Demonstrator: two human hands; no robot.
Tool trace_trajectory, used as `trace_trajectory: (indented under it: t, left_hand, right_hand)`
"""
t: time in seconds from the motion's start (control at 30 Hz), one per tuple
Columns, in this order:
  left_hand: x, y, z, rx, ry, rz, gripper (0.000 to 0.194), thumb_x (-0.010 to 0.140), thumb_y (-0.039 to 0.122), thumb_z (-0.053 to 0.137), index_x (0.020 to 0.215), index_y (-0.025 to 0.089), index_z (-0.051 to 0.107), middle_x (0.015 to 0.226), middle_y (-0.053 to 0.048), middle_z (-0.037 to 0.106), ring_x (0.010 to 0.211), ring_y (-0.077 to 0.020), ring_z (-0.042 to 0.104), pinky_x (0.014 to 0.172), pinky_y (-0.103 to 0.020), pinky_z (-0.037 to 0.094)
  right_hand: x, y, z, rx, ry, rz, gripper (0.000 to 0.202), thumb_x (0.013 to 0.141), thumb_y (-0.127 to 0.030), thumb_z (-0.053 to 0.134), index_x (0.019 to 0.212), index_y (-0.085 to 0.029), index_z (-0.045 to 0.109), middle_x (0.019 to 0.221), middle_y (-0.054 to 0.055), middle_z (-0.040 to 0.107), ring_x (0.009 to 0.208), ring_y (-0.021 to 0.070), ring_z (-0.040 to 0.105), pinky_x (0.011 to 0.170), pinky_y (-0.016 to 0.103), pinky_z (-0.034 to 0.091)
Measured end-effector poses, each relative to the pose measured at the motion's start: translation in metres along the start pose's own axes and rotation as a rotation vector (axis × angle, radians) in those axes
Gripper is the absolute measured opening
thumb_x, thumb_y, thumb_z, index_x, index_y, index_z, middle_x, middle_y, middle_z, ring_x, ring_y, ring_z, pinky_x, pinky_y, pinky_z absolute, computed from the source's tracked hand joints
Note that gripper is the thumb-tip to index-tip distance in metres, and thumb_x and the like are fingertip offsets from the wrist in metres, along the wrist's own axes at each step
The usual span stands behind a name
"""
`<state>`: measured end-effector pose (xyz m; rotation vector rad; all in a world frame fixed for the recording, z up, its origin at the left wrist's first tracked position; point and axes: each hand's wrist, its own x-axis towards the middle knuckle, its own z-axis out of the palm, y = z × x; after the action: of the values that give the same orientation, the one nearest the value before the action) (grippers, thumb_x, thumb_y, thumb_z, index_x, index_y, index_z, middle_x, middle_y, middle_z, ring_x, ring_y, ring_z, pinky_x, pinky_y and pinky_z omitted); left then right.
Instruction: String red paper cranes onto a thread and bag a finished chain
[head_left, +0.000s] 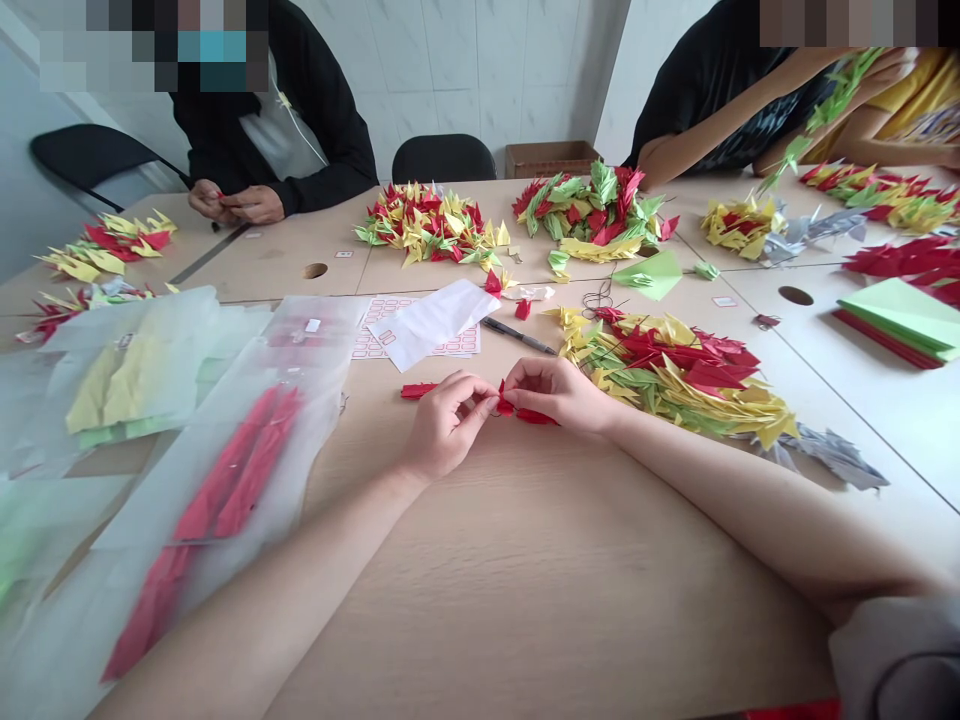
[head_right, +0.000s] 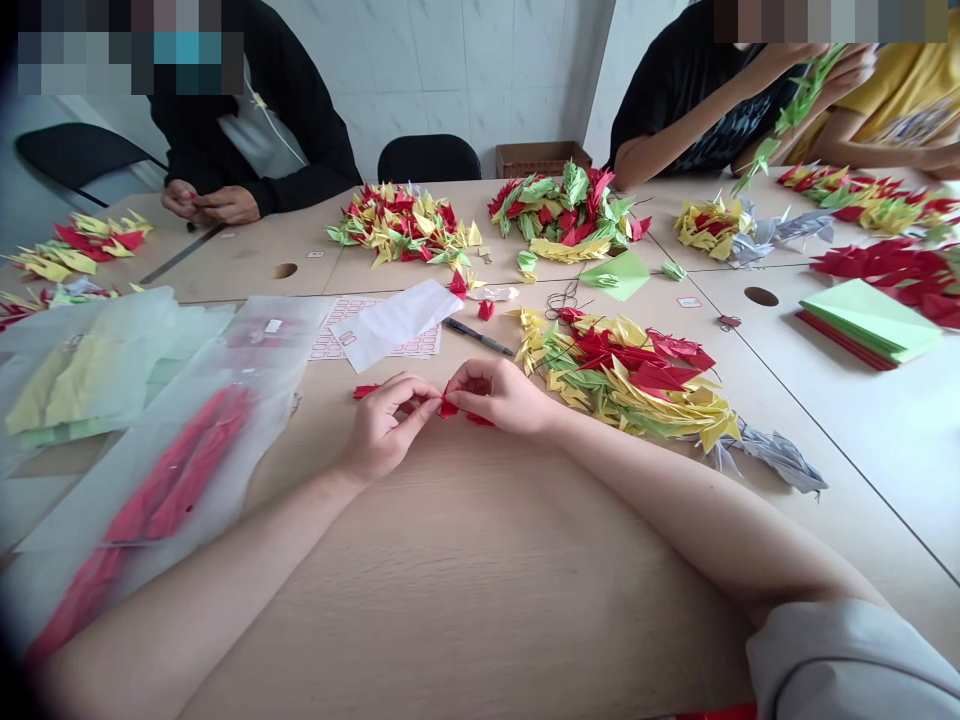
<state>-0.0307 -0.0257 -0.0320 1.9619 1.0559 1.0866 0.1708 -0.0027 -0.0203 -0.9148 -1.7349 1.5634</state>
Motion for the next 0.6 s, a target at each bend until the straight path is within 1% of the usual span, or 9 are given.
trace_trajectory:
  t: [0.1,0.17,0.27,0.33,0.4,0.43,0.47,0.57,0.6]
  left_hand:
    - [-0.001,0.000,0.000,-0.046,-0.020,-0.030,0.013,0.093,0.026,0.056,0.091,0.018,0.066,0.089,-0.005,0.064,0.082,-0.0156,0.059,0.066,-0.025,0.047]
    - [-0.001,0.001,-0.001,-0.061,-0.031,-0.045,0.014,0.093,0.027,0.055,0.089,0.018,0.065,0.087,-0.004,0.063,0.080,-0.0152,0.058,0.065,-0.025,0.046]
    - [-0.003,0.004,-0.003,-0.078,-0.045,-0.039,0.013,0.094,0.028,0.054,0.088,0.018,0.061,0.086,-0.003,0.060,0.077,-0.0141,0.057,0.066,-0.025,0.045]
    - [-0.004,0.006,-0.002,-0.107,-0.038,-0.041,0.011,0.093,0.030,0.057,0.094,0.019,0.057,0.089,-0.003,0.061,0.080,-0.0144,0.058,0.070,-0.026,0.047]
    - [-0.005,0.006,0.000,-0.138,-0.006,-0.058,0.021,0.088,0.032,0.065,0.101,0.020,0.055,0.093,-0.003,0.063,0.083,-0.0151,0.061,0.072,-0.026,0.049]
    - [-0.004,0.005,0.001,-0.140,0.009,-0.074,0.025,0.085,0.032,0.069,0.102,0.020,0.055,0.093,-0.003,0.065,0.083,-0.0154,0.063,0.071,-0.026,0.049]
    - [-0.004,0.003,0.002,-0.126,0.022,-0.089,0.026,0.083,0.033,0.070,0.101,0.019,0.057,0.092,-0.003,0.067,0.082,-0.0155,0.064,0.071,-0.026,0.050]
    - [-0.003,-0.003,0.005,-0.033,0.053,-0.112,0.016,0.086,0.033,0.067,0.091,0.018,0.068,0.085,-0.004,0.071,0.077,-0.0155,0.065,0.068,-0.025,0.051]
    - [-0.002,-0.005,0.006,-0.004,0.068,-0.106,0.016,0.087,0.033,0.067,0.088,0.018,0.070,0.083,-0.004,0.072,0.075,-0.0154,0.065,0.067,-0.025,0.050]
  right_hand:
    - [0.001,0.000,-0.003,0.127,-0.040,0.075,0.027,0.082,-0.040,0.070,0.084,-0.015,0.060,0.072,0.000,0.063,0.052,0.0068,0.051,0.048,0.020,0.040]
    - [0.002,0.000,-0.003,0.155,-0.049,0.079,0.027,0.082,-0.039,0.070,0.084,-0.015,0.060,0.071,-0.001,0.062,0.052,0.0062,0.049,0.047,0.019,0.038]
    - [0.002,0.001,-0.001,0.144,-0.050,0.030,0.028,0.082,-0.039,0.071,0.084,-0.014,0.061,0.068,-0.002,0.060,0.051,0.0054,0.046,0.046,0.019,0.035]
    - [0.001,0.001,0.001,0.123,-0.036,-0.016,0.028,0.083,-0.040,0.070,0.086,-0.014,0.061,0.069,-0.002,0.059,0.052,0.0057,0.045,0.047,0.019,0.035]
    - [0.000,0.001,0.003,0.101,-0.001,-0.063,0.027,0.086,-0.042,0.067,0.089,-0.015,0.060,0.070,-0.002,0.058,0.053,0.0067,0.045,0.048,0.020,0.036]
    - [0.000,0.001,0.003,0.083,0.025,-0.089,0.026,0.087,-0.042,0.065,0.090,-0.016,0.060,0.072,-0.002,0.058,0.055,0.0072,0.046,0.049,0.020,0.038]
    - [-0.001,0.000,0.003,0.057,0.054,-0.112,0.025,0.089,-0.041,0.064,0.091,-0.016,0.059,0.074,-0.001,0.059,0.057,0.0078,0.047,0.050,0.021,0.039]
    - [-0.002,0.000,0.003,-0.054,0.114,-0.161,0.022,0.092,-0.038,0.060,0.093,-0.016,0.059,0.081,0.001,0.061,0.061,0.0087,0.051,0.054,0.022,0.043]
    - [-0.003,0.000,0.002,-0.087,0.118,-0.165,0.020,0.092,-0.037,0.059,0.093,-0.017,0.058,0.083,0.002,0.062,0.060,0.0086,0.051,0.054,0.022,0.043]
